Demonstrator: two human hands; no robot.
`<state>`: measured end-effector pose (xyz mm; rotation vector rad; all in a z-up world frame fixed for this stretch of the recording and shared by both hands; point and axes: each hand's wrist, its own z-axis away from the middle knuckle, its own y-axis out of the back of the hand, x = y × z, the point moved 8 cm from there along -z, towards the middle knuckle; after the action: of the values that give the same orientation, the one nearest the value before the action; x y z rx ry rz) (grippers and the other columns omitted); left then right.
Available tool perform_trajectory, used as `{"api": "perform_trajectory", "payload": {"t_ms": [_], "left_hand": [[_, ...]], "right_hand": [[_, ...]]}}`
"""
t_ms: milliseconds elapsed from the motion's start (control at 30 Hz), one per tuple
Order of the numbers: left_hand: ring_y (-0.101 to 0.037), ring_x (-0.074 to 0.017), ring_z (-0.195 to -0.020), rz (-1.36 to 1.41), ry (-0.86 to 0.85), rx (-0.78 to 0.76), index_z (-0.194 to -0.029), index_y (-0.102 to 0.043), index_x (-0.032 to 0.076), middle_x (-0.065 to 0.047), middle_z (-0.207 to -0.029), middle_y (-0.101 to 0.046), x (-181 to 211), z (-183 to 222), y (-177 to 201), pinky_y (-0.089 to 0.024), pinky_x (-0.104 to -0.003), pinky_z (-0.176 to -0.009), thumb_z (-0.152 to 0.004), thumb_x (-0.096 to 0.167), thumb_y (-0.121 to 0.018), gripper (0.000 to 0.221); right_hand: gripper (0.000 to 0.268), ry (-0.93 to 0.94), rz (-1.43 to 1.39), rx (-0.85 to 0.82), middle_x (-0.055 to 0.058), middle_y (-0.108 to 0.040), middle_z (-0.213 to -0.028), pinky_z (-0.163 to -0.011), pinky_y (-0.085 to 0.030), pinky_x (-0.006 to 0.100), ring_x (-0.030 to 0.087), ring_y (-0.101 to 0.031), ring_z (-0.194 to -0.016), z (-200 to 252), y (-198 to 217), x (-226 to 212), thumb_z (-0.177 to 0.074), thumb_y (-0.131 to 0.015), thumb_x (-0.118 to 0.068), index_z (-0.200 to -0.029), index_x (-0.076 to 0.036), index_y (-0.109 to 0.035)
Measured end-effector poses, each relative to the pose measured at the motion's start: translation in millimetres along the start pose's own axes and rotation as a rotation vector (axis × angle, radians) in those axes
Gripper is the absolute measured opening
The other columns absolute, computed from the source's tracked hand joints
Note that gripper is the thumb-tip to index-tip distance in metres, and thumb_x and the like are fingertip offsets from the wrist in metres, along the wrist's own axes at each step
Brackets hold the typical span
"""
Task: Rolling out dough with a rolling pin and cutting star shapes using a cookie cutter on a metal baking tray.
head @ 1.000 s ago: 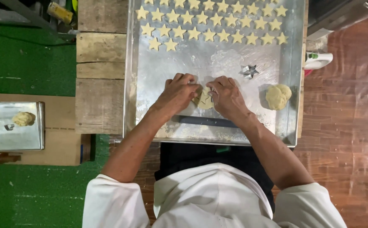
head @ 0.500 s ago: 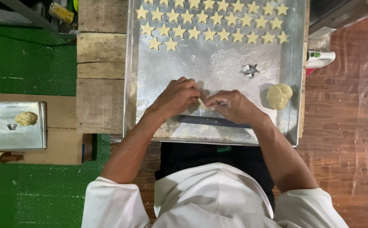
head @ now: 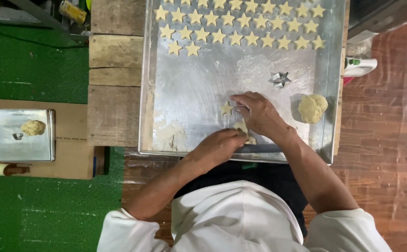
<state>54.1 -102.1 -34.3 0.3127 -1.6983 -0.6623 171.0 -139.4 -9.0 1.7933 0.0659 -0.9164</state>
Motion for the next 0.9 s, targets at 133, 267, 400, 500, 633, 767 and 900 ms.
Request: {"api": "perform_trajectory", "payload": {"t_ms": [133, 267, 400, 500, 633, 767, 900], "left_hand": [[-0.067, -0.0396, -0.094, 0.144, -0.005, -0.011, -0.12, -0.069, 0.0, -0.02, -0.098, -0.069, 21, 0, 25, -0.056, -0.043, -0.084, -0.106, 0.015, -0.051, 0.028], [-0.069, -0.0332, -0.098, 0.017, 0.053, 0.055, -0.127, -0.069, 0.01, -0.013, -0.102, -0.071, -10, 11, 37, -0.056, -0.039, -0.085, -0.106, 0.023, -0.055, 0.029], [-0.069, -0.0288, -0.099, -0.022, 0.175, 0.071, -0.125, -0.07, 0.011, -0.01, -0.106, -0.072, -31, 24, 57, -0.056, -0.036, -0.085, -0.105, 0.023, -0.055, 0.028], [-0.069, -0.0296, -0.101, 0.007, 0.212, 0.068, -0.126, -0.07, 0.011, -0.011, -0.109, -0.073, -36, 28, 60, -0.056, -0.037, -0.086, -0.105, 0.025, -0.056, 0.029], [-0.069, -0.0291, -0.101, 0.021, 0.212, 0.081, -0.126, -0.07, 0.011, -0.012, -0.11, -0.073, -40, 26, 61, -0.056, -0.037, -0.086, -0.105, 0.025, -0.057, 0.029], [-0.069, -0.0299, -0.103, 0.054, 0.241, 0.093, -0.127, -0.069, 0.009, -0.013, -0.112, -0.073, -36, 23, 70, -0.056, -0.038, -0.088, -0.105, 0.023, -0.056, 0.029], [-0.068, -0.0334, -0.107, 0.087, 0.287, 0.096, -0.129, -0.068, 0.007, -0.017, -0.116, -0.072, -36, 23, 76, -0.057, -0.041, -0.09, -0.105, 0.021, -0.056, 0.03]], "right_hand": [[0.038, 0.071, 0.156, 0.013, 0.009, -0.065, -0.102, -0.085, -0.055, 0.044, 0.034, -0.067, -0.095, -2, -19, 18, -0.092, -0.068, -0.011, -0.129, -0.012, -0.069], [0.041, 0.116, 0.263, -0.029, 0.008, -0.058, -0.106, -0.085, -0.055, 0.043, 0.033, -0.063, -0.097, -5, -28, 19, -0.09, -0.073, -0.015, -0.131, -0.018, -0.07], [0.024, 0.152, 0.35, -0.068, 0.007, -0.059, -0.115, -0.082, -0.054, 0.043, 0.034, -0.062, -0.107, -11, -27, 6, -0.09, -0.073, -0.023, -0.114, -0.026, -0.077], [0.019, 0.209, 0.425, -0.12, 0.003, -0.06, -0.12, -0.083, -0.054, 0.039, 0.029, -0.062, -0.115, -13, -30, 6, -0.092, -0.071, -0.024, -0.109, -0.03, -0.077], [0.017, 0.195, 0.396, -0.206, 0.002, -0.061, -0.124, -0.085, -0.055, 0.04, 0.027, -0.059, -0.122, -16, -43, 15, -0.092, -0.072, -0.029, -0.108, -0.024, -0.073], [0.022, 0.212, 0.436, -0.258, 0.004, -0.061, -0.119, -0.087, -0.055, 0.041, 0.028, -0.061, -0.118, -19, -45, 11, -0.092, -0.073, -0.03, -0.11, -0.018, -0.068], [0.016, 0.18, 0.33, -0.277, 0.001, -0.066, -0.088, -0.078, -0.057, 0.04, 0.025, -0.071, -0.092, -14, -45, 13, -0.088, -0.076, -0.023, -0.099, -0.018, -0.066]]}}
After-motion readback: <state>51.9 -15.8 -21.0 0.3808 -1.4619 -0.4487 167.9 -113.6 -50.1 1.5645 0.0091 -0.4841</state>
